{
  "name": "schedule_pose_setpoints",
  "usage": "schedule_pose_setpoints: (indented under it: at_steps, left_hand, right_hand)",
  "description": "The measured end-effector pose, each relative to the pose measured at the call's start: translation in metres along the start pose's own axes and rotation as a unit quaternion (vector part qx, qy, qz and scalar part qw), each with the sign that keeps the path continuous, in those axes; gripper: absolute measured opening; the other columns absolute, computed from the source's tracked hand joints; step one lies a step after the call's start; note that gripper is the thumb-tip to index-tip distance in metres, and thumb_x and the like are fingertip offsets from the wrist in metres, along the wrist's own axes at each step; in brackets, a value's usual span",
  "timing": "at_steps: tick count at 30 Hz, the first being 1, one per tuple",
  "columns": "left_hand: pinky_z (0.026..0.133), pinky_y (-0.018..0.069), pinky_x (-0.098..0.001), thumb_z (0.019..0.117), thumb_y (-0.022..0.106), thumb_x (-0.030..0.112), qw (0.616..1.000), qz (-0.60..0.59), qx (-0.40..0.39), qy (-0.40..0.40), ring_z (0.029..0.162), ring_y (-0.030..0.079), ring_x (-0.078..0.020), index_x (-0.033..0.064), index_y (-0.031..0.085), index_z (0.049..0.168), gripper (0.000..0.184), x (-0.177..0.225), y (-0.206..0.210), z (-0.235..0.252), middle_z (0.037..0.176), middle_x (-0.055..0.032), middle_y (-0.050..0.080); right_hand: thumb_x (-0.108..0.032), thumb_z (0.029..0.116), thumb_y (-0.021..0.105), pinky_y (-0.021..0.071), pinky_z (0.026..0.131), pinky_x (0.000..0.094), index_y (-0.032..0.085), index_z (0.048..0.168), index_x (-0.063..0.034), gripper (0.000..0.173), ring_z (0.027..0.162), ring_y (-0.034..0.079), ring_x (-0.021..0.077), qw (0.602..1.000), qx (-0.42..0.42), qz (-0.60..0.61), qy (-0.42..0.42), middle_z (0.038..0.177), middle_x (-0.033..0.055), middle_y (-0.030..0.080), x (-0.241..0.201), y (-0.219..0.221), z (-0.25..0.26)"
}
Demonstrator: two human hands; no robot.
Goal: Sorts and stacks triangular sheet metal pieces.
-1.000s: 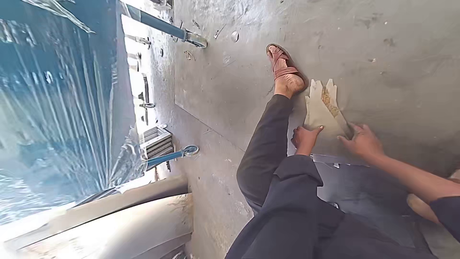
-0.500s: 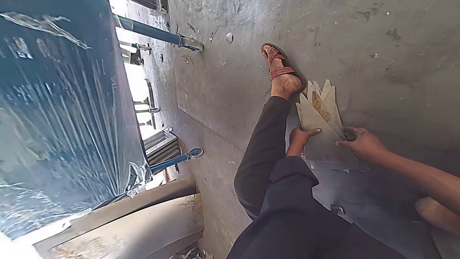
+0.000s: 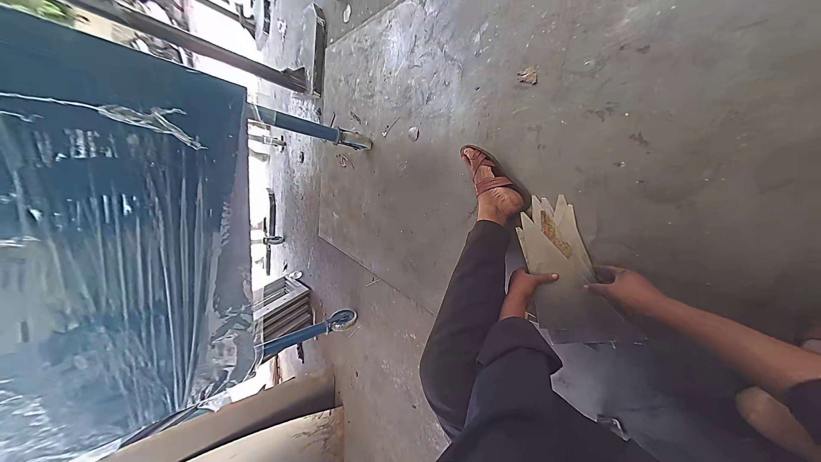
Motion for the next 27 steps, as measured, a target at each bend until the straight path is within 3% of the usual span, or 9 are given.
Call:
schedule_pose_setpoints:
  at_steps: [3, 5, 6, 8, 10, 15, 20, 24, 27]
  left_hand:
    - [0.101, 0.0516, -0.0497, 0.0835, 0.086, 0.034, 0.999, -0.005, -0.027, 0.016, 0.117, 0.063, -0.0332, -0.0064, 0.051, 0.135, 0.074, 0.015, -0.005, -0.023, 0.128, -0.0266, 0.062]
    - [0.102, 0.0526, -0.0484, 0.0869, 0.083, 0.031, 0.998, -0.006, -0.051, 0.041, 0.115, 0.066, -0.0295, -0.0044, 0.056, 0.134, 0.065, 0.035, -0.004, -0.047, 0.125, -0.0232, 0.066]
    - [0.097, 0.0549, -0.0463, 0.0881, 0.082, 0.032, 0.997, 0.013, -0.052, 0.053, 0.107, 0.069, -0.0263, -0.0038, 0.061, 0.127, 0.057, 0.045, -0.001, -0.059, 0.118, -0.0205, 0.069]
    - [0.075, 0.0540, -0.0408, 0.0888, 0.080, 0.036, 0.995, 0.073, -0.024, 0.071, 0.079, 0.065, -0.0194, -0.0015, 0.068, 0.108, 0.044, 0.061, 0.008, -0.079, 0.094, -0.0136, 0.070]
    - [0.068, 0.0544, -0.0450, 0.0906, 0.076, 0.038, 0.986, 0.151, 0.010, 0.067, 0.069, 0.063, -0.0221, 0.0006, 0.068, 0.096, 0.039, 0.079, 0.019, -0.096, 0.082, -0.0116, 0.067]
    - [0.084, 0.0530, -0.0556, 0.0977, 0.064, 0.044, 0.973, 0.223, 0.037, 0.041, 0.096, 0.067, -0.0319, 0.0011, 0.067, 0.109, 0.044, 0.101, 0.045, -0.115, 0.104, -0.0186, 0.068]
    - [0.090, 0.0525, -0.0571, 0.0908, 0.074, 0.039, 0.987, 0.145, 0.074, 0.017, 0.105, 0.066, -0.0360, -0.0039, 0.065, 0.113, 0.049, 0.080, 0.049, -0.096, 0.110, -0.0237, 0.067]
    - [0.092, 0.0545, -0.0555, 0.0811, 0.086, 0.034, 0.995, 0.055, 0.058, 0.052, 0.103, 0.068, -0.0355, -0.0053, 0.067, 0.113, 0.054, 0.058, 0.043, -0.072, 0.108, -0.0241, 0.070]
    - [0.081, 0.0535, -0.0522, 0.0890, 0.078, 0.027, 0.990, 0.109, 0.067, 0.065, 0.088, 0.066, -0.0312, -0.0039, 0.065, 0.097, 0.035, 0.075, 0.045, -0.089, 0.094, -0.0195, 0.067]
  right_hand:
    - [-0.042, 0.0919, 0.077, 0.0408, 0.109, 0.0624, 0.056, 0.143, -0.0067, 0.066, 0.128, 0.057, 0.0409, 1.000, -0.012, 0.021, -0.012, 0.133, 0.0245, 0.062, -0.003, -0.003, -0.003]
    - [-0.042, 0.0928, 0.076, 0.0401, 0.110, 0.0609, 0.056, 0.144, -0.0056, 0.067, 0.130, 0.056, 0.0401, 0.999, -0.021, 0.020, -0.028, 0.135, 0.0250, 0.061, -0.008, -0.005, -0.006]
    - [-0.047, 0.0932, 0.074, 0.0402, 0.110, 0.0603, 0.056, 0.144, -0.0050, 0.068, 0.130, 0.056, 0.0400, 0.999, -0.021, 0.004, -0.035, 0.136, 0.0251, 0.061, -0.010, -0.005, -0.008]
    - [-0.062, 0.0926, 0.066, 0.0406, 0.110, 0.0603, 0.055, 0.145, -0.0052, 0.078, 0.135, 0.051, 0.0419, 0.997, -0.009, -0.069, -0.031, 0.144, 0.0265, 0.053, -0.013, -0.008, -0.016]
    - [-0.074, 0.0921, 0.055, 0.0409, 0.110, 0.0611, 0.058, 0.143, -0.0063, 0.085, 0.139, 0.046, 0.0444, 0.993, -0.003, -0.118, -0.010, 0.151, 0.0286, 0.044, -0.012, -0.012, -0.022]
    - [-0.066, 0.1022, 0.042, 0.0405, 0.108, 0.0627, 0.065, 0.130, 0.0006, 0.076, 0.131, 0.054, 0.0427, 1.000, -0.015, 0.002, -0.019, 0.135, 0.0291, 0.059, 0.010, -0.011, -0.029]
    - [-0.062, 0.1035, 0.044, 0.0410, 0.107, 0.0609, 0.068, 0.126, -0.0011, 0.070, 0.128, 0.056, 0.0428, 0.999, 0.009, 0.001, -0.047, 0.130, 0.0290, 0.062, 0.007, 0.000, -0.041]
    - [-0.072, 0.0982, 0.044, 0.0395, 0.113, 0.0596, 0.057, 0.144, -0.0060, 0.081, 0.141, 0.043, 0.0455, 0.997, 0.017, -0.059, -0.044, 0.153, 0.0307, 0.041, 0.013, 0.016, -0.035]
    - [-0.070, 0.0991, 0.044, 0.0392, 0.112, 0.0605, 0.058, 0.142, -0.0048, 0.080, 0.138, 0.048, 0.0433, 0.998, -0.002, 0.014, -0.057, 0.147, 0.0285, 0.050, 0.010, 0.016, -0.034]
Point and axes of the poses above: each hand's wrist, its own z-axis towards the middle knuckle, its own y-axis out of the palm, x = y × z, the point moved 6 cm from there along z, towards the middle knuckle
